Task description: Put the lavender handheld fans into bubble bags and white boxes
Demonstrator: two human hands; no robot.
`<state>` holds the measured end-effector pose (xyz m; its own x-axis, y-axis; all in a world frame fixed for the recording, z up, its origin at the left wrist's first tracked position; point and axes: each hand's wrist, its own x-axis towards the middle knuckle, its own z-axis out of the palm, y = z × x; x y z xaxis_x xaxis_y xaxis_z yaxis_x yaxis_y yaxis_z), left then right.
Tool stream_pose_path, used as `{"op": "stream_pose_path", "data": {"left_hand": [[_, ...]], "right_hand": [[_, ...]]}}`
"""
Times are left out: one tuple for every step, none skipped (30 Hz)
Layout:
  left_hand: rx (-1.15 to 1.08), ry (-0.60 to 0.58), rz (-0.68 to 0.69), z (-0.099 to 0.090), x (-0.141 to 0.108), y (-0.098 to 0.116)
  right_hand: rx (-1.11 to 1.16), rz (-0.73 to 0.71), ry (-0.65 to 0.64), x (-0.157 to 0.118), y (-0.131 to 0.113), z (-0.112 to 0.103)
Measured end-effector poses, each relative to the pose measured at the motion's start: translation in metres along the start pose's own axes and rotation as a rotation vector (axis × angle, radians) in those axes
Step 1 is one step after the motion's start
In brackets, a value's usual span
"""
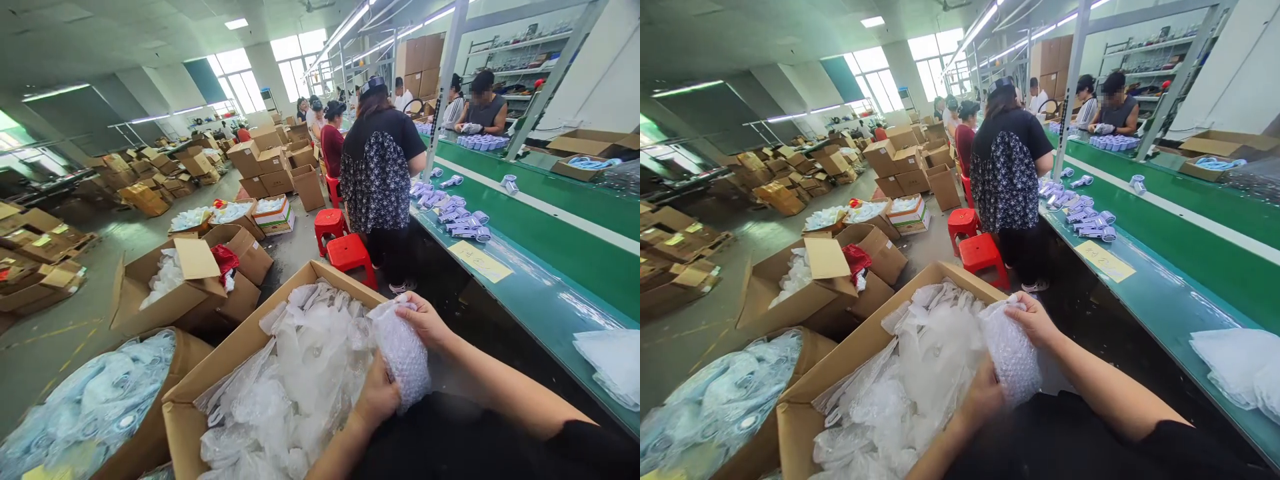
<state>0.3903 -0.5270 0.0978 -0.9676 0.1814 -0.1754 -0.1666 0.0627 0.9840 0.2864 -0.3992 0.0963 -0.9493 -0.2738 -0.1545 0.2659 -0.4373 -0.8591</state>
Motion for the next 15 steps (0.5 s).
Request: {"op": "stream_pose_path", "data": {"left_hand": [[0.000,-0.075,0.001,0.002,-0.005,-0.005],[0.017,-0.145,-0.002,-0.001,-0.008,-0.009],[0.048,-0.217,-0.015,-0.008,-0.011,-0.013],[0.088,-0.284,-0.043,-0.020,-0.011,-0.017],[0.137,-0.321,-0.076,-0.035,-0.009,-0.020],[0.193,-0.299,-0.104,-0.053,-0.004,-0.023],[0.262,-0.220,-0.135,-0.071,0.003,-0.027],[0.344,-0.028,-0.155,-0.088,0.012,-0.031],[0.445,0.185,-0.163,-0.102,0.022,-0.036],[0.550,0.360,-0.178,-0.113,0.032,-0.043],[0.646,0.480,-0.197,-0.121,0.041,-0.050],[0.724,0.525,-0.224,-0.126,0.048,-0.058],[0.781,0.518,-0.257,-0.128,0.052,-0.065],[0.809,0.505,-0.276,-0.129,0.055,-0.070],[0.806,0.511,-0.267,-0.129,0.054,-0.073]], "right_hand": [[-0.019,-0.022,0.023,0.001,-0.004,-0.003],[-0.033,-0.050,0.053,0.002,-0.009,-0.006],[-0.040,-0.086,0.091,0.003,-0.015,-0.010],[-0.038,-0.120,0.128,0.005,-0.021,-0.013],[-0.028,-0.138,0.148,0.006,-0.029,-0.017],[-0.011,-0.127,0.138,0.007,-0.037,-0.020],[0.008,-0.075,0.092,0.008,-0.044,-0.023],[0.027,0.016,0.008,0.007,-0.049,-0.025],[0.043,0.134,-0.100,0.006,-0.052,-0.027],[0.053,0.261,-0.212,0.005,-0.053,-0.029],[0.057,0.376,-0.314,0.003,-0.051,-0.030],[0.055,0.468,-0.394,0.000,-0.046,-0.031],[0.052,0.524,-0.445,-0.003,-0.041,-0.031],[0.053,0.549,-0.474,-0.005,-0.034,-0.032],[0.058,0.552,-0.492,-0.008,-0.027,-0.033]]}}
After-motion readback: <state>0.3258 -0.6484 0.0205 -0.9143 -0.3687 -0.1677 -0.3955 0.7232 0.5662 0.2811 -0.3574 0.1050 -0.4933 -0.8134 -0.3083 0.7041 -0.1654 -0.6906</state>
